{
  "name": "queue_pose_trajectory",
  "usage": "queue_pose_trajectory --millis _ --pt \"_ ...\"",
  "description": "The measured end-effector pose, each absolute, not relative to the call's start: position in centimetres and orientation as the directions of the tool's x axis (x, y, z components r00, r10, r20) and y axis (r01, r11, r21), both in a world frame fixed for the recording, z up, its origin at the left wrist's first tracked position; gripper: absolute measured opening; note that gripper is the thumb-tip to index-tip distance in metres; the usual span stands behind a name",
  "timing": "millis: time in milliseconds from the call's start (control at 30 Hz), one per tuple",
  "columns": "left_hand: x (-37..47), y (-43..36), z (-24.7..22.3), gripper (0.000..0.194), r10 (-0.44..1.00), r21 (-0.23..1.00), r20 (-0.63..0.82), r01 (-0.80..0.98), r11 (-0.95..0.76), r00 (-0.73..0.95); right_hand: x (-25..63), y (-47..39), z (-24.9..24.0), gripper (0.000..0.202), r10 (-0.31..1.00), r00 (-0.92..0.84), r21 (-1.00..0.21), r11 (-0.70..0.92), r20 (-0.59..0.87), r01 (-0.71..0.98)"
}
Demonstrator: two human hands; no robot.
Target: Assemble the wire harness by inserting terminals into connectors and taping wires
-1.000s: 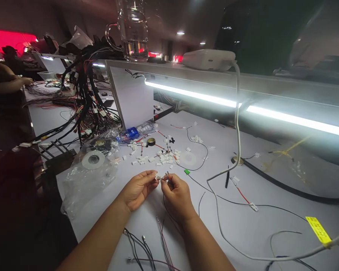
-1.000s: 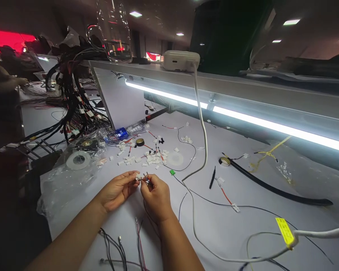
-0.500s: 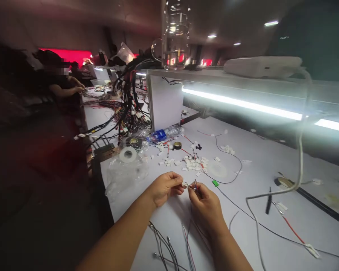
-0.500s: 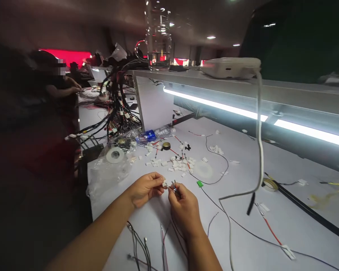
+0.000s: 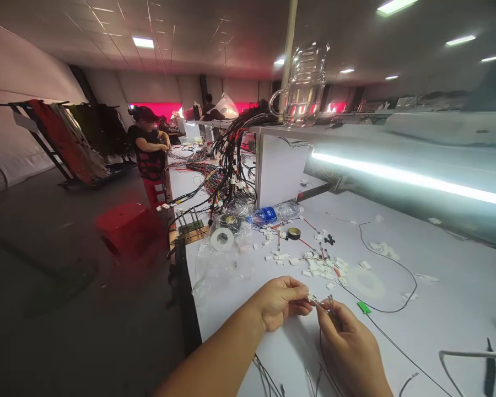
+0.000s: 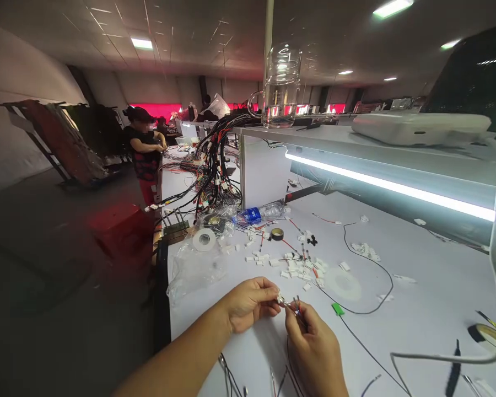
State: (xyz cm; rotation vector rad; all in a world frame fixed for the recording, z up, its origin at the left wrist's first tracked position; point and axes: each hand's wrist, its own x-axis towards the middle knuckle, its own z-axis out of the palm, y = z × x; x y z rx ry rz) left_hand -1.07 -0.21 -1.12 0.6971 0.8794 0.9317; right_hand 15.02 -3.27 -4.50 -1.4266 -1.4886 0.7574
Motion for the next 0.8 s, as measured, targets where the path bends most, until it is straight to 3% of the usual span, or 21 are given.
queue_pose_trajectory --millis 233,400,600,800 --pt "-1.0 -0.3 -0.9 0.043 0.938 0.877 -0.240 -0.358 0.319 0.249 15.0 -3.3 -3.8 0.030 0.984 0.093 -0.868 0.086 0.150 0.489" --pt "-1.3 -0.2 -1.0 0.044 0.909 0.870 -0.271 -0.323 0.373 0.317 15.3 -3.2 -3.9 0.031 0.988 0.026 -0.896 0.127 0.153 0.426" --pt "-1.2 -0.3 -1.0 0.047 0.932 0.906 -0.254 -0.274 0.323 0.259 15.2 -3.2 -4.8 0.024 0.983 0.044 -0.859 0.132 0.176 0.495" --pt "-1.3 -0.3 -0.7 0.043 0.893 0.885 -0.311 -0.244 0.398 0.326 15.1 -3.3 -4.1 0.027 0.978 0.025 -0.906 0.180 0.205 0.383"
